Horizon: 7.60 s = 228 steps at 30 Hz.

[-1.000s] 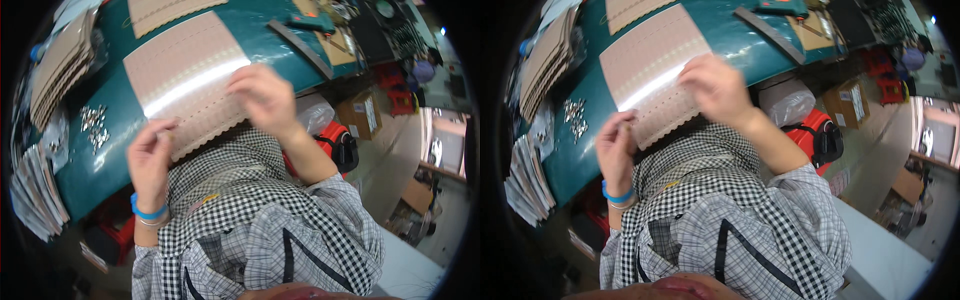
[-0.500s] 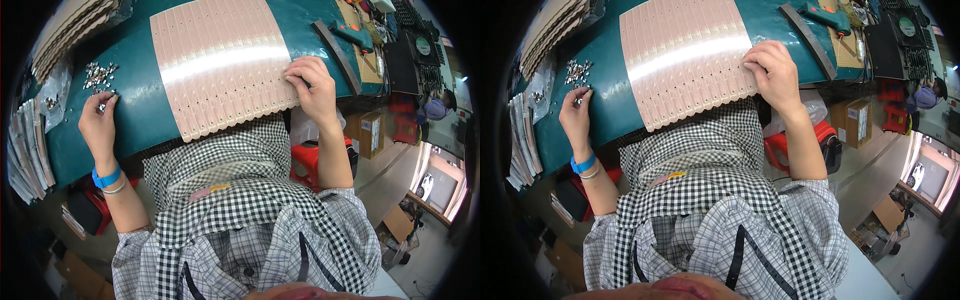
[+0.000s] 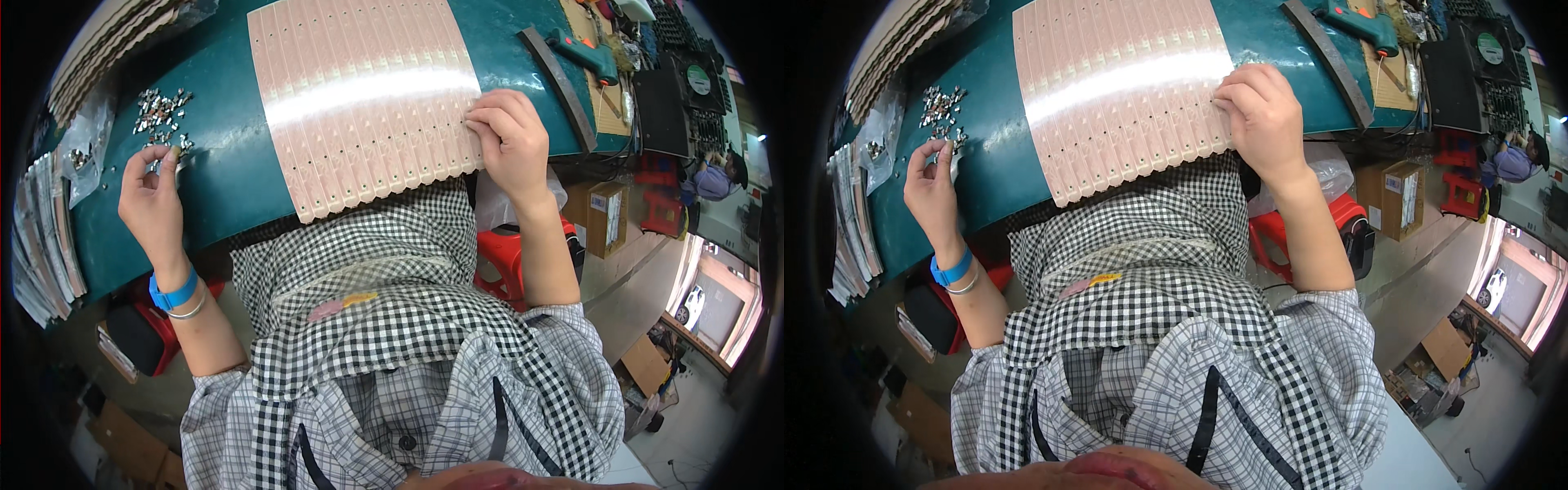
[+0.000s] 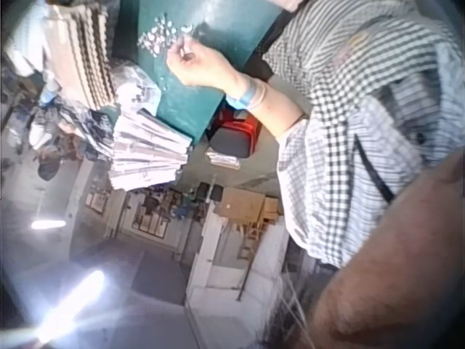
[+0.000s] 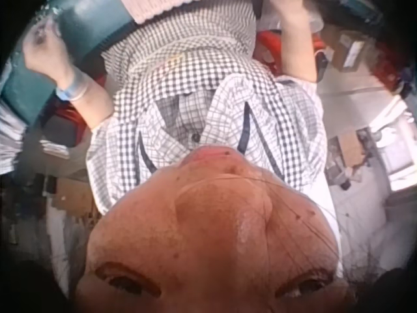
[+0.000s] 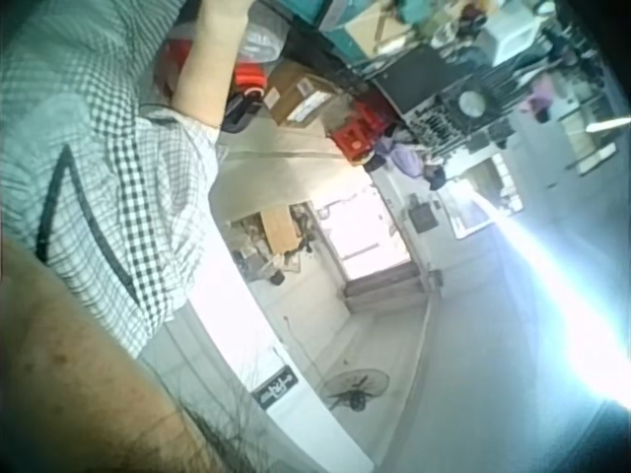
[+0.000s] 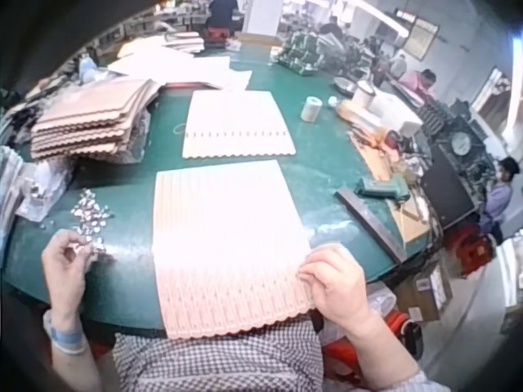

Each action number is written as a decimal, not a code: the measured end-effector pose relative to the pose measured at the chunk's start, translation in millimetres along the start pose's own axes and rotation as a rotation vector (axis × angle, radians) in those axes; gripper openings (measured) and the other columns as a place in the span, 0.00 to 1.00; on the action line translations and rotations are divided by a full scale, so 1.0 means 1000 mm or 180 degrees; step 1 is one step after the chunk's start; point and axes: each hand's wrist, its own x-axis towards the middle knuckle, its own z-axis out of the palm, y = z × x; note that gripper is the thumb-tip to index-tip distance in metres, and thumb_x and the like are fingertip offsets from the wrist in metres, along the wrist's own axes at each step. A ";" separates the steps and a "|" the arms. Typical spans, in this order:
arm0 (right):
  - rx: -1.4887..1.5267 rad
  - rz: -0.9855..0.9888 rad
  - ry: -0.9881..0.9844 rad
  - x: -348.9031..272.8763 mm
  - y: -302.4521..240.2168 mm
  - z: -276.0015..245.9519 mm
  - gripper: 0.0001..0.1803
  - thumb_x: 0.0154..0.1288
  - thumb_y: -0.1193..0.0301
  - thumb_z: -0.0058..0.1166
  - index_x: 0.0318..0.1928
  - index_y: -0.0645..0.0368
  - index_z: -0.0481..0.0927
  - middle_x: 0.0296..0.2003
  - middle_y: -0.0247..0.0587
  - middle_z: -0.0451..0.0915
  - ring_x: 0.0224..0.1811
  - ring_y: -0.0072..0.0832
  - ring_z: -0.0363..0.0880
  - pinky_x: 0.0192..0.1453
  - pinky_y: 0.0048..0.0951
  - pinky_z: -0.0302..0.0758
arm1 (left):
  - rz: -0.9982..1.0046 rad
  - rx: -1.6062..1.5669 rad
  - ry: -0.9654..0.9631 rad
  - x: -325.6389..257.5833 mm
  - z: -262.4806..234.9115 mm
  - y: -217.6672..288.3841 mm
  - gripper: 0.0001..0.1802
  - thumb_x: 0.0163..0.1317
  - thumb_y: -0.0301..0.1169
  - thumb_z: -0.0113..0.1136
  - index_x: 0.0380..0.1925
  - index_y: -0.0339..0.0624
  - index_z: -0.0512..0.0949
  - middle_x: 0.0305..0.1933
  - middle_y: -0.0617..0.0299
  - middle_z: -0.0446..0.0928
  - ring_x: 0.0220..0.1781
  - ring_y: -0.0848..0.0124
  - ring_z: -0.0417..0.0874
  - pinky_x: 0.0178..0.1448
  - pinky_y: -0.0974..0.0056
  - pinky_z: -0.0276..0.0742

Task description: The person inserts small electronic components into slots on a sheet of LED circuit boards by hand, then places a metal bar across the board and solders each component using a soldering iron.

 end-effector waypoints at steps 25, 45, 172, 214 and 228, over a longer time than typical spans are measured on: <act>0.2349 0.0487 -0.0246 0.025 -0.098 0.009 0.06 0.53 0.85 0.63 0.33 0.65 0.84 0.35 0.42 0.83 0.40 0.31 0.82 0.45 0.28 0.78 | -0.1249 -0.3845 -0.2450 -0.068 0.030 0.114 0.07 0.59 0.19 0.68 0.37 0.34 0.80 0.37 0.62 0.82 0.35 0.78 0.82 0.38 0.76 0.78; 0.0546 0.0513 -0.0050 0.000 -0.006 0.002 0.06 0.52 0.81 0.64 0.32 0.61 0.83 0.38 0.37 0.84 0.47 0.36 0.78 0.54 0.34 0.74 | 0.0885 0.0534 -0.0172 0.002 0.013 0.008 0.05 0.60 0.24 0.65 0.37 0.38 0.83 0.36 0.60 0.81 0.33 0.67 0.81 0.38 0.66 0.75; 0.1035 0.0572 -0.0112 0.016 -0.040 0.014 0.06 0.50 0.83 0.64 0.31 0.62 0.85 0.38 0.37 0.85 0.49 0.35 0.77 0.54 0.32 0.74 | 0.0877 0.0668 0.0234 -0.001 0.002 0.005 0.09 0.57 0.32 0.71 0.34 0.39 0.84 0.33 0.60 0.82 0.28 0.68 0.78 0.35 0.66 0.73; 0.1297 0.0179 0.0028 0.030 -0.073 0.001 0.09 0.48 0.78 0.68 0.33 0.57 0.86 0.38 0.36 0.84 0.45 0.35 0.80 0.53 0.33 0.72 | -0.0855 -0.3758 -0.1728 -0.060 0.020 0.095 0.12 0.67 0.25 0.60 0.49 0.35 0.78 0.37 0.61 0.83 0.23 0.90 0.67 0.23 0.82 0.54; 0.0861 -0.0955 0.0597 0.027 -0.127 0.023 0.14 0.43 0.78 0.70 0.35 0.60 0.86 0.35 0.37 0.81 0.39 0.36 0.77 0.43 0.39 0.74 | -0.2913 -0.5901 -0.3272 -0.082 0.034 0.112 0.09 0.73 0.26 0.51 0.49 0.38 0.75 0.30 0.71 0.70 0.17 0.87 0.56 0.19 0.79 0.53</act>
